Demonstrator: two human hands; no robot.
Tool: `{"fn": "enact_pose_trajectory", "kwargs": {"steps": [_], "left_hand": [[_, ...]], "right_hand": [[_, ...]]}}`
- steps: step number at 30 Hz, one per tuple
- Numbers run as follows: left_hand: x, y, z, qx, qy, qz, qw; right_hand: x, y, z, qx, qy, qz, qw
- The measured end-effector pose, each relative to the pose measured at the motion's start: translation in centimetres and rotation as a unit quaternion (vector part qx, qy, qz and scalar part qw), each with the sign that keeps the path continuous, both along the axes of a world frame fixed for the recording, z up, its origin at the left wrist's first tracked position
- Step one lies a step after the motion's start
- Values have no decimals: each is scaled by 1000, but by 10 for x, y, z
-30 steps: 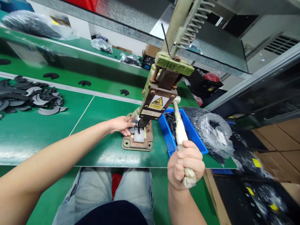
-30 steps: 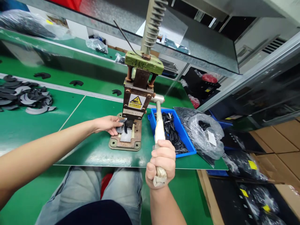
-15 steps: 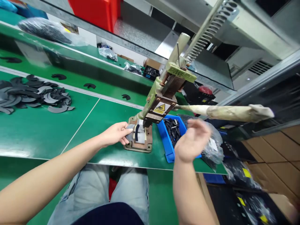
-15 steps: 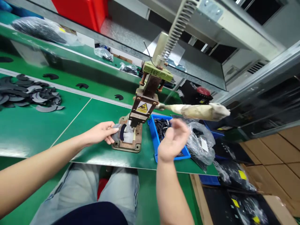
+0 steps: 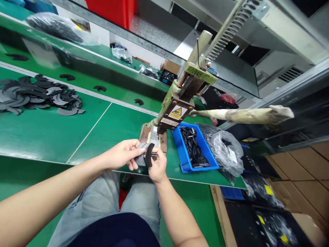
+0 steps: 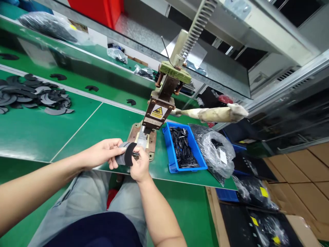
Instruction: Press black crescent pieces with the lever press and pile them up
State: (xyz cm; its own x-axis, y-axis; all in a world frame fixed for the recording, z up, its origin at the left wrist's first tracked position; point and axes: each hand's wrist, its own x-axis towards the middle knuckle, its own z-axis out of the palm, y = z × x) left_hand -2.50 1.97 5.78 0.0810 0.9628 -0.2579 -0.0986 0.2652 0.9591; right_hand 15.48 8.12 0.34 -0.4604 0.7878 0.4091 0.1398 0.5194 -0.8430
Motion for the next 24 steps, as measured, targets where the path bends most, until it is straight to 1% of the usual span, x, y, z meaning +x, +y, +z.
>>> {"fn": "enact_pose_trajectory", "kwargs": {"steps": [3,6,7,8,9,10,11,12,13,14,15,17,20,22,24], "left_hand": [[-4,2,0,-7,4,-5,1000],[-9,3,-2,6,55,-7,998],[-10,3,-2,23,81,8,996],[-11,2,-2,50,115,40,991],[-11,1,-2,86,159,79,980],[-10,-1,-1,125,208,114,963],[-8,-3,0,162,255,133,944],[-6,-4,2,193,295,130,927],[-3,-5,3,214,321,108,916],[1,-5,4,223,332,80,913],[4,-4,4,221,329,59,916],[10,0,0,188,290,50,937],[15,8,-8,114,173,31,978],[16,12,-13,94,110,17,989],[19,14,-16,100,79,37,991]], "right_hand": [[7,2,0,0,0,11,1000],[18,7,8,28,-19,29,999],[21,9,12,51,-33,35,998],[25,10,15,78,-47,40,995],[27,12,18,106,-61,44,991],[29,12,20,132,-70,47,988],[30,13,20,152,-72,48,985],[30,13,20,168,-70,50,982],[30,13,19,182,-66,53,980],[29,12,18,194,-61,56,978],[29,11,17,202,-59,56,976],[29,9,15,210,-59,52,975],[31,5,15,195,-48,42,979],[34,4,16,178,-19,32,983],[39,4,18,168,8,24,985]]}}
